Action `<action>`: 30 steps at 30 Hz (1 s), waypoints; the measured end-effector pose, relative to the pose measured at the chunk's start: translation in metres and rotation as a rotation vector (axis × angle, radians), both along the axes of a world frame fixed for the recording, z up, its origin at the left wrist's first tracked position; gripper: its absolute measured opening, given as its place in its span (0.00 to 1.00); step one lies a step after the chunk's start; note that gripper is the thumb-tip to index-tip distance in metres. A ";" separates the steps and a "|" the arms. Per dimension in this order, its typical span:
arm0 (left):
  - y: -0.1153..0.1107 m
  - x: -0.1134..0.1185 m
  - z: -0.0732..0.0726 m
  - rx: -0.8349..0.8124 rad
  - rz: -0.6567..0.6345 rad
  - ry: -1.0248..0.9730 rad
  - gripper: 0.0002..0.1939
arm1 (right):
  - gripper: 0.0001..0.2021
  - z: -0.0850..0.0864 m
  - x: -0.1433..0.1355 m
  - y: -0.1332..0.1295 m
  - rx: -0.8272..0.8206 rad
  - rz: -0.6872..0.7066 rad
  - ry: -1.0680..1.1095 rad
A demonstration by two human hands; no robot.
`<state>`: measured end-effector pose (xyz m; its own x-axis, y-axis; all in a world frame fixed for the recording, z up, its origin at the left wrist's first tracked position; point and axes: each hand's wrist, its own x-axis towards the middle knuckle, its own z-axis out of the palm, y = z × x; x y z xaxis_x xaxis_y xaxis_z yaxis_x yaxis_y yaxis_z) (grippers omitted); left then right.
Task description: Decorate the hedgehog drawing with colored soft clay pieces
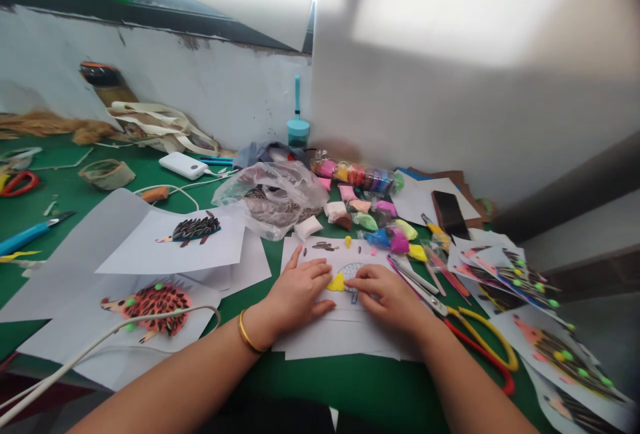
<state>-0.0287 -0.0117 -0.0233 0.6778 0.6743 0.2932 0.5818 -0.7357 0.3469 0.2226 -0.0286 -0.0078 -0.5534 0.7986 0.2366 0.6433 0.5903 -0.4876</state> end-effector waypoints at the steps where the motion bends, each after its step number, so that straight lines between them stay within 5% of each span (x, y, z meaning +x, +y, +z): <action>1: 0.000 0.000 -0.001 -0.006 -0.002 -0.002 0.23 | 0.17 0.004 0.002 -0.002 -0.001 0.030 -0.022; 30: -0.001 0.002 -0.001 0.012 0.037 -0.003 0.20 | 0.13 0.006 -0.025 -0.015 0.208 0.041 -0.287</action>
<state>-0.0271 -0.0122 -0.0247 0.6515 0.6952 0.3038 0.6074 -0.7179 0.3402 0.1981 -0.0432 -0.0018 -0.6519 0.7253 0.2215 0.7102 0.6863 -0.1570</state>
